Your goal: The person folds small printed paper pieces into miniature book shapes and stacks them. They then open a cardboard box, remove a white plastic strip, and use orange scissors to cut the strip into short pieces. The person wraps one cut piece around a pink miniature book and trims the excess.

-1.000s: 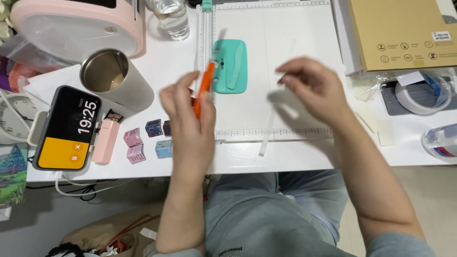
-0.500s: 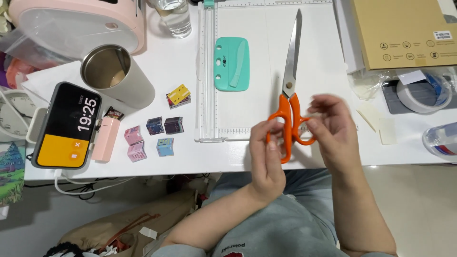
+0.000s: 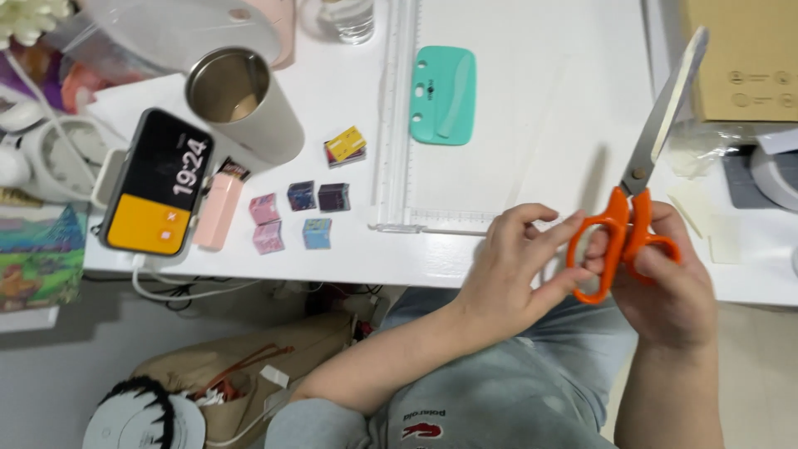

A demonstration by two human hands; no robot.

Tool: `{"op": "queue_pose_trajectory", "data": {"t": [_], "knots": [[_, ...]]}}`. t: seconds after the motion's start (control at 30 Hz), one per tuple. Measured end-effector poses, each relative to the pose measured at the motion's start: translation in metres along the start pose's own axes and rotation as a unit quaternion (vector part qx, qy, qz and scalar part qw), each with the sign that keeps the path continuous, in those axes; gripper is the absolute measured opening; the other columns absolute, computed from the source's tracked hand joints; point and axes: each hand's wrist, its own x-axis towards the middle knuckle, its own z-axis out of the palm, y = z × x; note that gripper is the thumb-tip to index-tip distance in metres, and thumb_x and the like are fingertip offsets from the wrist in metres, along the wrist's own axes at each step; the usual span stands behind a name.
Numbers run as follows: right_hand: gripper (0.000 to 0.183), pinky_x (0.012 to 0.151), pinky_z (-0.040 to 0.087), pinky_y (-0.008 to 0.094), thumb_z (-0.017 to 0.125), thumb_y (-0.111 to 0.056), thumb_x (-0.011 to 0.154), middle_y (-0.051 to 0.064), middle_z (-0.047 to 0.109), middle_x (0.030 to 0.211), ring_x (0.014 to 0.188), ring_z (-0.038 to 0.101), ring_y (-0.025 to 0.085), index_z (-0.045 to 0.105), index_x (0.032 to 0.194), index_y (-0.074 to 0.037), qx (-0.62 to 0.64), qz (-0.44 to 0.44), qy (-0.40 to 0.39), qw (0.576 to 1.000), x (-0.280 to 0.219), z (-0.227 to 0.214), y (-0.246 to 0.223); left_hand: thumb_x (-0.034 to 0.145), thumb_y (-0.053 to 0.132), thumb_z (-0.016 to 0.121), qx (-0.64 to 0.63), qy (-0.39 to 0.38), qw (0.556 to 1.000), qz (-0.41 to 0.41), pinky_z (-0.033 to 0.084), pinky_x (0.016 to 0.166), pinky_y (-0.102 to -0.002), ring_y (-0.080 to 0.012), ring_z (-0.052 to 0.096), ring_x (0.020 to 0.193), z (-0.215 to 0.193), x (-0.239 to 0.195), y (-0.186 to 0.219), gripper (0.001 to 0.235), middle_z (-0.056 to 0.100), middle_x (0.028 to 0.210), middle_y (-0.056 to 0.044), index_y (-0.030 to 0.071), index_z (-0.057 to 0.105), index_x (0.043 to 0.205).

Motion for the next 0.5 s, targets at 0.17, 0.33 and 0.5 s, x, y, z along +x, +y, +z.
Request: {"op": "queue_pose_trajectory", "data": {"t": [0.17, 0.33, 0.5], "knots": [[0.069, 0.097, 0.046, 0.053, 0.059, -0.063, 0.106, 0.028, 0.058, 0.132, 0.108, 0.060, 0.038, 0.062, 0.144, -0.006, 0.171, 0.021, -0.099, 0.980, -0.003, 0.009, -0.004, 0.107, 0.037, 0.059, -0.057, -0.056, 0.997, -0.002, 0.052, 0.109, -0.041, -0.0265, 0.060, 0.110, 0.006, -0.006, -0.014, 0.057, 0.049, 0.138, -0.012, 0.017, 0.041, 0.157], [0.030, 0.096, 0.052, 0.047, 0.061, -0.018, 0.105, 0.025, 0.057, 0.133, 0.114, 0.059, 0.034, 0.067, 0.130, -0.002, 0.128, 0.032, -0.121, 0.984, -0.009, -0.017, 0.008, 0.108, 0.043, 0.055, -0.043, -0.073, 0.996, 0.007, 0.053, 0.110, -0.040, -0.0267, 0.062, 0.124, -0.005, -0.009, -0.018, 0.057, 0.055, 0.136, -0.009, 0.019, 0.039, 0.157], [0.031, 0.102, 0.051, 0.039, 0.048, 0.005, 0.097, 0.020, 0.060, 0.121, 0.112, 0.058, 0.032, 0.061, 0.124, -0.004, -0.013, -0.002, -0.099, 0.995, -0.002, -0.009, 0.018, 0.110, 0.032, 0.063, -0.006, -0.055, 0.998, 0.042, 0.055, 0.097, -0.039, -0.0245, 0.064, 0.106, -0.021, -0.007, -0.023, 0.043, 0.059, 0.129, -0.007, 0.020, 0.052, 0.149]]}}
